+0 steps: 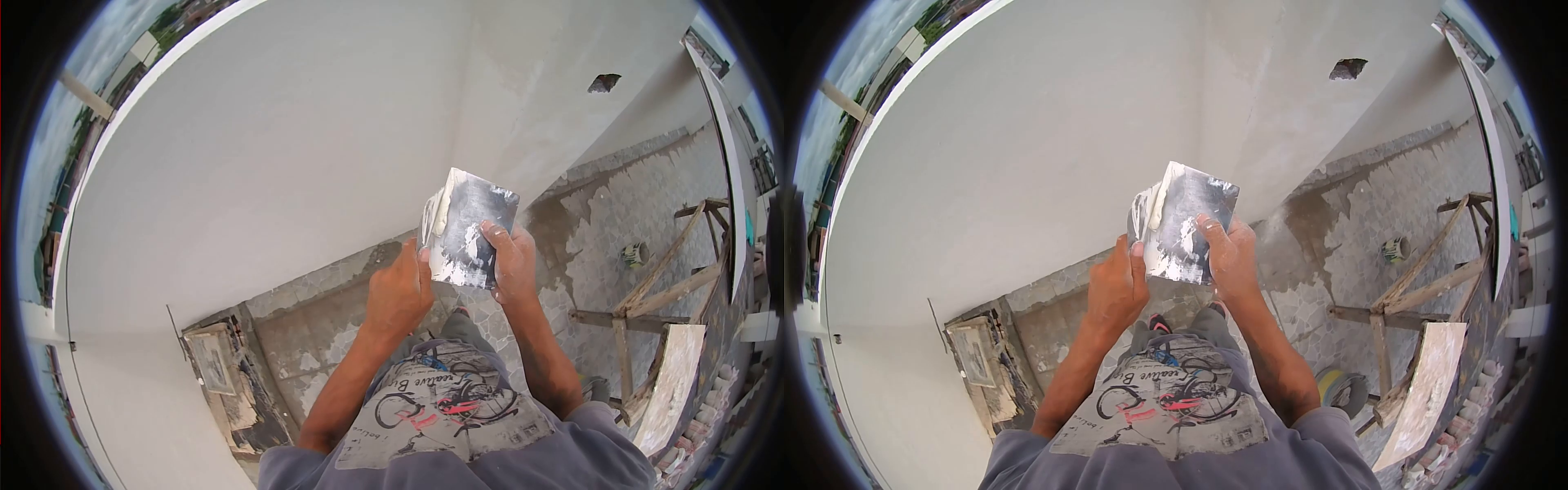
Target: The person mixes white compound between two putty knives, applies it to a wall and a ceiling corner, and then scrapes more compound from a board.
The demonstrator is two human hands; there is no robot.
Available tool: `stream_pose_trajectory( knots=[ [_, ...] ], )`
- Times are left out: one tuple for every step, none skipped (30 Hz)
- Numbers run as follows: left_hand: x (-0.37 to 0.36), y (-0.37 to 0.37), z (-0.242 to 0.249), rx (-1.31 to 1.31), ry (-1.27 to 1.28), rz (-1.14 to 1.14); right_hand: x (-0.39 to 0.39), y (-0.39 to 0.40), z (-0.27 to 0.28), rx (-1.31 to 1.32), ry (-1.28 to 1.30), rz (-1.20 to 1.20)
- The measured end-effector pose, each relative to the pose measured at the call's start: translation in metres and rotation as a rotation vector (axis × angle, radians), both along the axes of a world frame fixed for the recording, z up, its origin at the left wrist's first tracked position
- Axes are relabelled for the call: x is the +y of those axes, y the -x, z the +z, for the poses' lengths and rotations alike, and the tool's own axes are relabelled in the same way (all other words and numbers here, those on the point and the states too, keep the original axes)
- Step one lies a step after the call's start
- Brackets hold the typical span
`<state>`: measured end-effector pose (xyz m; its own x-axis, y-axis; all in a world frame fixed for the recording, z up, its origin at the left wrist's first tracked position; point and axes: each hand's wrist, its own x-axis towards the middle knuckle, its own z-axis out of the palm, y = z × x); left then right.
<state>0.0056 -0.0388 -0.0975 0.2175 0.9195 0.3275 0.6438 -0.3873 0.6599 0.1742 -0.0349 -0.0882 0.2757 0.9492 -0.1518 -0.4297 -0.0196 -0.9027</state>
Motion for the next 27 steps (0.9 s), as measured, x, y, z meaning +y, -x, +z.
stream_pose_trajectory(
  knots=[
    [-0.001, 0.001, 0.003, -0.054, 0.102, 0.007, 0.003, -0.004, -0.001, 0.033, 0.008, 0.029],
    [-0.002, 0.002, 0.004, -0.108, 0.205, 0.012, 0.005, -0.01, -0.004, 0.067, 0.017, 0.056],
    [-0.002, 0.004, 0.0, -0.15, 0.202, 0.024, 0.007, -0.014, -0.005, 0.099, 0.025, 0.083],
    [-0.001, 0.006, -0.006, -0.195, 0.199, 0.036, 0.008, -0.014, -0.003, 0.13, 0.011, 0.1],
    [0.001, 0.009, -0.012, -0.24, 0.196, 0.049, 0.01, -0.014, 0.002, 0.161, -0.003, 0.117],
    [0.001, 0.013, -0.017, -0.288, 0.232, 0.076, 0.011, -0.015, 0.007, 0.19, -0.019, 0.135],
    [0.003, 0.017, -0.022, -0.342, 0.267, 0.101, 0.013, -0.016, 0.013, 0.15, -0.018, 0.124],
    [0.005, 0.02, -0.024, -0.399, 0.299, 0.123, 0.015, -0.017, 0.02, 0.108, -0.02, 0.112],
    [0.007, 0.024, -0.027, -0.449, 0.327, 0.126, 0.019, -0.019, 0.029, 0.063, -0.023, 0.1],
    [0.006, 0.029, -0.03, -0.498, 0.356, 0.128, 0.023, -0.029, 0.042, -0.231, -0.028, 0.144],
    [0.006, 0.034, -0.034, -0.544, 0.385, 0.131, 0.027, -0.042, 0.057, -0.522, -0.033, 0.185],
    [0.005, 0.036, -0.039, -0.575, 0.411, 0.143, 0.03, -0.047, 0.075, -0.81, -0.03, 0.219],
    [0.005, 0.038, -0.046, -0.606, 0.443, 0.15, 0.035, -0.045, 0.099, -1.024, -0.148, 0.217],
    [0.002, 0.04, -0.054, -0.636, 0.478, 0.156, 0.04, -0.04, 0.128, -1.235, -0.265, 0.216],
    [0.0, 0.043, -0.065, -0.65, 0.543, 0.149, 0.045, -0.036, 0.155, -1.41, -0.326, 0.267],
    [-0.004, 0.045, -0.078, -0.666, 0.613, 0.145, 0.052, -0.033, 0.178, -1.583, -0.384, 0.327],
    [-0.008, 0.047, -0.091, -0.678, 0.689, 0.146, 0.065, -0.034, 0.192, -1.791, -0.523, 0.369],
    [-0.01, 0.047, -0.104, -0.696, 0.699, 0.144, 0.079, -0.037, 0.205, -1.994, -0.667, 0.411],
    [-0.013, 0.043, -0.118, -0.717, 0.711, 0.138, 0.092, -0.037, 0.22, -2.144, -0.709, 0.474],
    [-0.014, 0.044, -0.13, -0.748, 0.72, 0.131, 0.107, -0.036, 0.235, -2.33, -0.747, 0.515],
    [-0.018, 0.042, -0.151, -0.747, 0.739, 0.121, 0.122, -0.035, 0.251, -2.507, -0.804, 0.554],
    [-0.021, 0.04, -0.177, -0.751, 0.762, 0.108, 0.132, -0.023, 0.251, -2.619, -0.725, 0.58],
    [-0.021, 0.036, -0.191, -0.768, 0.782, 0.091, 0.141, -0.012, 0.252, -2.73, -0.645, 0.613],
    [-0.022, 0.031, -0.203, -0.795, 0.785, 0.078, 0.15, 0.0, 0.252, -2.838, -0.566, 0.654],
    [-0.02, 0.025, -0.205, -0.822, 0.784, 0.07, 0.152, 0.026, 0.24, -2.903, -0.464, 0.672],
    [-0.02, 0.019, -0.211, -0.846, 0.781, 0.063, 0.161, 0.029, 0.23, -2.981, -0.405, 0.692],
    [-0.026, 0.009, -0.226, -0.812, 0.8, 0.064, 0.17, 0.028, 0.221, -3.059, -0.346, 0.716]
  ],
)
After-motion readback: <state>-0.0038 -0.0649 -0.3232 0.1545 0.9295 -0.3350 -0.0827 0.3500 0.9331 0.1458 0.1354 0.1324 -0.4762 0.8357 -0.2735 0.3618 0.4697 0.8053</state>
